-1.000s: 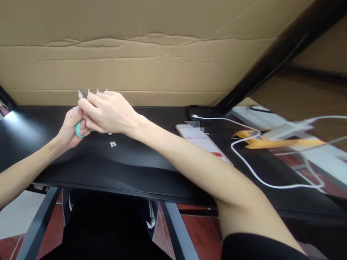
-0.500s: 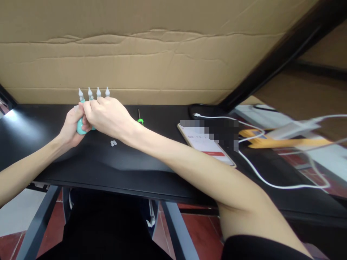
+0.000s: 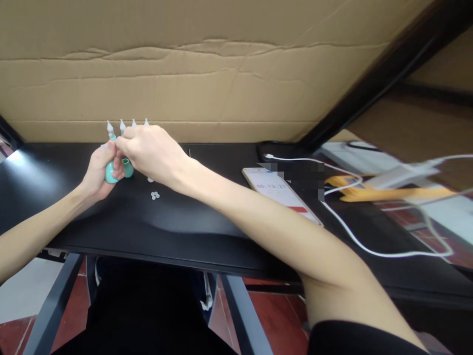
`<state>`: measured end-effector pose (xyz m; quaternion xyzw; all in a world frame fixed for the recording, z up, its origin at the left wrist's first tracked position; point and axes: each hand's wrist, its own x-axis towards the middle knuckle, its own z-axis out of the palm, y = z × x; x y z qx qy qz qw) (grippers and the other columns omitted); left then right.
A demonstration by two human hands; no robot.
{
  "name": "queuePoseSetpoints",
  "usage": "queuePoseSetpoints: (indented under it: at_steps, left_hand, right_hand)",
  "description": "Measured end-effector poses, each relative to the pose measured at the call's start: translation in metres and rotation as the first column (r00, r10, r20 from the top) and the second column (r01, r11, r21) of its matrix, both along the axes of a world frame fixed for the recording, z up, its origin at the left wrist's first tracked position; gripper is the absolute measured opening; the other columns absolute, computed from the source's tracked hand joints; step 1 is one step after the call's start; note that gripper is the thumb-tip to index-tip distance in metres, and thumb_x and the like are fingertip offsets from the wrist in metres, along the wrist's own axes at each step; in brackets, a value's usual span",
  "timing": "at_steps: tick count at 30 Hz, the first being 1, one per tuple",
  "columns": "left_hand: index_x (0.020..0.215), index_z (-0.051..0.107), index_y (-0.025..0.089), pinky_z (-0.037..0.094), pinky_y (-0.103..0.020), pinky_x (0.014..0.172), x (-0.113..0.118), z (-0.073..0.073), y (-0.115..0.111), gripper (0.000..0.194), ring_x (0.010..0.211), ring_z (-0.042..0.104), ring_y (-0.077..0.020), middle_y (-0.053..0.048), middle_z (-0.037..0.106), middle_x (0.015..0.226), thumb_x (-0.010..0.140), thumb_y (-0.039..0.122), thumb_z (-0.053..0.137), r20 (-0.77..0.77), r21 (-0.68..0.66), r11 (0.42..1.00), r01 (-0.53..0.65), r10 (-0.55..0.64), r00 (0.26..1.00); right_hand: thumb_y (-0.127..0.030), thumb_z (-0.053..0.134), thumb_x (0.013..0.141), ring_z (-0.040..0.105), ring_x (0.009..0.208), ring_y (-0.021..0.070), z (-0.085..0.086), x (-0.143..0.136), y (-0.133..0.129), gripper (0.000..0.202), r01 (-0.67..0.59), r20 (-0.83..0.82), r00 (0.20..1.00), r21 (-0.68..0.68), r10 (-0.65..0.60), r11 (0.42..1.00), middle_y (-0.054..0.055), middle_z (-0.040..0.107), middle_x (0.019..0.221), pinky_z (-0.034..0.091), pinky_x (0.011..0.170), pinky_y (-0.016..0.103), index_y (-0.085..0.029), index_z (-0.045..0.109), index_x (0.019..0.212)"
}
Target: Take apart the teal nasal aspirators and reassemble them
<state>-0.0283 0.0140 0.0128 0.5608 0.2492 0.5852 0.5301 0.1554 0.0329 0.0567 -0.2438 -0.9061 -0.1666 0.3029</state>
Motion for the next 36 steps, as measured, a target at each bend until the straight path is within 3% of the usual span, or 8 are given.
queuePoseSetpoints:
  at_steps: [3,9,15,19,23,28,32,36]
  left_hand:
    - [0.073,0.057,0.019,0.044,-0.019,0.042,-0.002,-0.001,0.0,0.061,0.041,0.046,-0.0044,0.007,0.053,0.055,0.088,0.066,0.091,-0.022,0.021,0.999,0.034,-0.034,0.999]
    - [0.072,0.065,0.017,0.04,-0.02,0.039,-0.006,-0.005,0.001,0.06,0.041,0.049,-0.0057,0.003,0.058,0.055,0.087,0.068,0.092,-0.175,0.061,0.995,0.074,-0.062,0.983]
    - [0.08,0.067,0.017,0.043,-0.019,0.041,-0.004,0.006,-0.006,0.056,0.039,0.049,-0.0062,0.005,0.058,0.052,0.084,0.065,0.095,-0.159,0.058,0.995,0.079,-0.069,0.985]
    - [0.088,0.071,0.017,0.043,-0.019,0.041,-0.002,0.008,-0.01,0.056,0.038,0.048,-0.0067,0.007,0.057,0.051,0.081,0.066,0.096,-0.161,0.045,0.996,0.078,-0.07,0.985]
    - [0.089,0.071,0.017,0.042,-0.019,0.042,0.001,0.006,-0.012,0.057,0.039,0.049,-0.0069,0.006,0.059,0.051,0.079,0.066,0.097,-0.182,0.008,0.997,0.073,-0.071,0.981]
    - [0.089,0.071,0.017,0.043,-0.02,0.045,0.005,0.004,-0.016,0.052,0.041,0.051,-0.0064,0.006,0.06,0.053,0.083,0.063,0.094,-0.221,0.012,0.998,0.069,-0.064,0.973]
    - [0.088,0.07,0.017,0.042,-0.02,0.046,0.006,0.004,-0.015,0.049,0.042,0.051,-0.006,0.006,0.061,0.054,0.086,0.061,0.092,-0.249,0.02,0.998,0.058,-0.051,0.967]
    - [0.087,0.07,0.017,0.042,-0.018,0.047,0.005,0.003,-0.014,0.05,0.043,0.053,-0.0058,0.005,0.063,0.056,0.086,0.061,0.092,-0.297,0.006,0.998,0.061,-0.057,0.953]
  right_hand:
    - [-0.024,0.054,0.112,0.056,0.074,0.014,0.008,0.007,0.003,0.034,-0.062,-0.002,0.998,-0.038,0.062,0.997,0.006,0.068,0.084,0.036,0.07,0.031,-0.012,0.075,0.088]
    - [-0.017,0.063,0.105,0.058,0.074,0.0163,0.026,0.018,-0.011,0.024,-0.005,0.192,0.981,-0.118,0.028,0.993,0.008,0.071,0.088,0.039,0.07,0.033,-0.013,0.078,0.086]
    - [-0.025,0.064,0.108,0.062,0.073,0.0163,0.037,0.026,-0.001,0.025,-0.151,0.124,0.979,-0.115,0.165,0.982,0.002,0.07,0.079,0.049,0.077,0.033,-0.018,0.077,0.088]
    - [-0.023,0.063,0.106,0.066,0.077,0.0199,0.048,0.034,-0.004,0.02,-0.105,0.069,0.991,-0.085,0.111,0.991,0.004,0.076,0.087,0.053,0.081,0.037,-0.024,0.076,0.091]
    - [-0.017,0.058,0.105,0.072,0.085,0.0228,0.065,0.04,-0.027,0.022,0.003,0.121,0.993,-0.06,0.005,0.998,0.004,0.08,0.097,0.054,0.084,0.038,-0.028,0.076,0.097]
    - [-0.019,0.061,0.105,0.071,0.077,0.0222,0.079,0.049,-0.047,0.015,0.083,0.095,0.992,-0.03,-0.08,0.996,0.002,0.075,0.083,0.052,0.081,0.037,-0.027,0.074,0.105]
    - [-0.021,0.058,0.107,0.064,0.065,0.0195,0.059,0.057,-0.048,0.014,0.041,0.196,0.98,-0.071,-0.027,0.997,0.003,0.074,0.079,0.046,0.07,0.035,-0.022,0.073,0.104]
    - [-0.024,0.057,0.11,0.067,0.07,0.0185,0.008,0.07,-0.045,0.021,0.025,0.235,0.971,-0.251,0.036,0.968,0.005,0.077,0.085,0.046,0.07,0.032,-0.019,0.076,0.103]
